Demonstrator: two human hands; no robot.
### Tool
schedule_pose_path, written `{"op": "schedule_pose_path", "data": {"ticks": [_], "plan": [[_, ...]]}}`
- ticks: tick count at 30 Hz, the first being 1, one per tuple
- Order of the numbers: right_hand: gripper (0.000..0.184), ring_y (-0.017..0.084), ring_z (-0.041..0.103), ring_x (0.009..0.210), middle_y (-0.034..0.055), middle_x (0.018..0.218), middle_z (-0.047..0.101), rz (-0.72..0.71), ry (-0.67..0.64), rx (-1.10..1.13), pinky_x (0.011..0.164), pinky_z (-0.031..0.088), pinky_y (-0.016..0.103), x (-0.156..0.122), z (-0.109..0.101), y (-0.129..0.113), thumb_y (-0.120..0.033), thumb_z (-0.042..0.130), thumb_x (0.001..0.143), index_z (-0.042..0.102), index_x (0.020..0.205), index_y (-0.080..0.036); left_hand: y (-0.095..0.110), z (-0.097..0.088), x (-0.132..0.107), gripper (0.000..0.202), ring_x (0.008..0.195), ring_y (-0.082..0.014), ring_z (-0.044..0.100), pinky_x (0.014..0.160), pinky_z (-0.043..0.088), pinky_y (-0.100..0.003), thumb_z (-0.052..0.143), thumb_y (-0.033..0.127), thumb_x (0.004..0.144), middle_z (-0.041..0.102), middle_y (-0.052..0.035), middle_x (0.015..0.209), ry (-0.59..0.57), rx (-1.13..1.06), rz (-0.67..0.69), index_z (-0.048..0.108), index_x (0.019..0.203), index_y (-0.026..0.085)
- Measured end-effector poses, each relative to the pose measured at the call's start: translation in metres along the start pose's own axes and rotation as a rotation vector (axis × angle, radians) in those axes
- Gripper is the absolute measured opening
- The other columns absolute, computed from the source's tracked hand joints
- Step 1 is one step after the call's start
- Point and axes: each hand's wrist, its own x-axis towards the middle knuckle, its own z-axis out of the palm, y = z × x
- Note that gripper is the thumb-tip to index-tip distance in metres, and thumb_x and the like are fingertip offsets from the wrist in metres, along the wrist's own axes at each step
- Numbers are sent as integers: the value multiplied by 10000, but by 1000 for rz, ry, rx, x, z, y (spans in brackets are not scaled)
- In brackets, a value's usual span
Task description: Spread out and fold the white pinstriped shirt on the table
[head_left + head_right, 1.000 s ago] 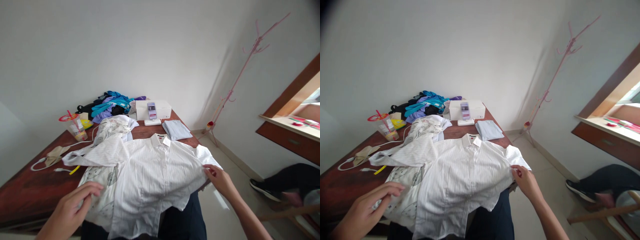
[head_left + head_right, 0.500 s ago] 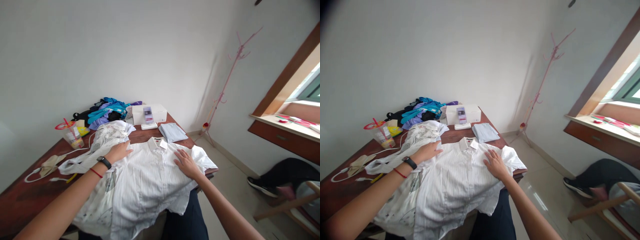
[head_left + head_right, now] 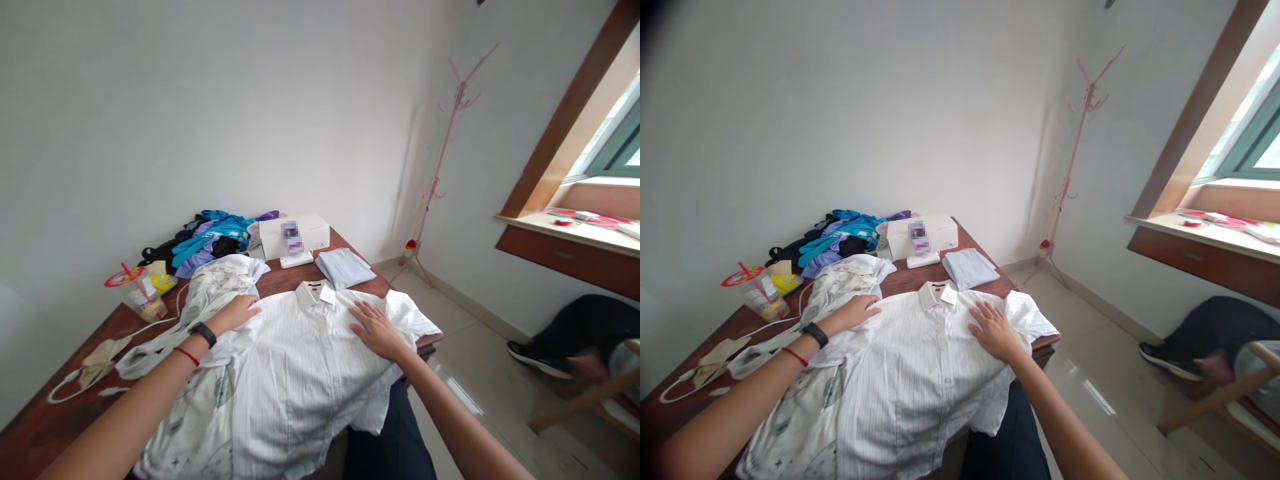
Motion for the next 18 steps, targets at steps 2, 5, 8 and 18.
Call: {"op": "schedule_pose_path", "data": {"ticks": [2, 5, 8, 18], "plan": [[586, 315, 274, 1539, 96, 1648, 349, 6, -3, -2, 1238, 244, 510, 0, -1, 0, -542, 393, 1034, 509, 1516, -229, -3, -9, -5, 359, 981, -260, 680, 864, 458, -321, 428, 431, 961, 747, -95, 1022, 12, -20, 5, 693, 964, 189], [572, 322, 267, 1541, 85, 1657, 331, -19, -19, 6, 1239, 239, 529, 1, -3, 0, -541, 394, 1037, 497, 1524, -258, -12, -26, -17, 386, 954, -268, 678, 831, 450, -323, 396, 439, 959, 748, -99, 982, -10, -34, -21, 675, 885, 184], [561, 320, 263, 1543, 59, 1664, 319, -83, -60, 51, 1244, 232, 536, 5, -5, -3, -553, 408, 1034, 491, 1525, -294, -23, -37, -30, 364, 819, -257, 677, 729, 443, -301, 455, 442, 906, 726, -68, 794, -90, -31, -59, 636, 712, 193], [489, 319, 556, 1343, 179, 1464, 576, -141, -25, 131, 1140, 417, 478, 48, -28, -34, -454, 455, 1025, 644, 1373, -167, 7, -30, -38, 374, 1159, -329, 631, 954, 470, -426, 483, 410, 938, 676, -130, 1251, 73, 24, -156, 672, 1203, 227]]}}
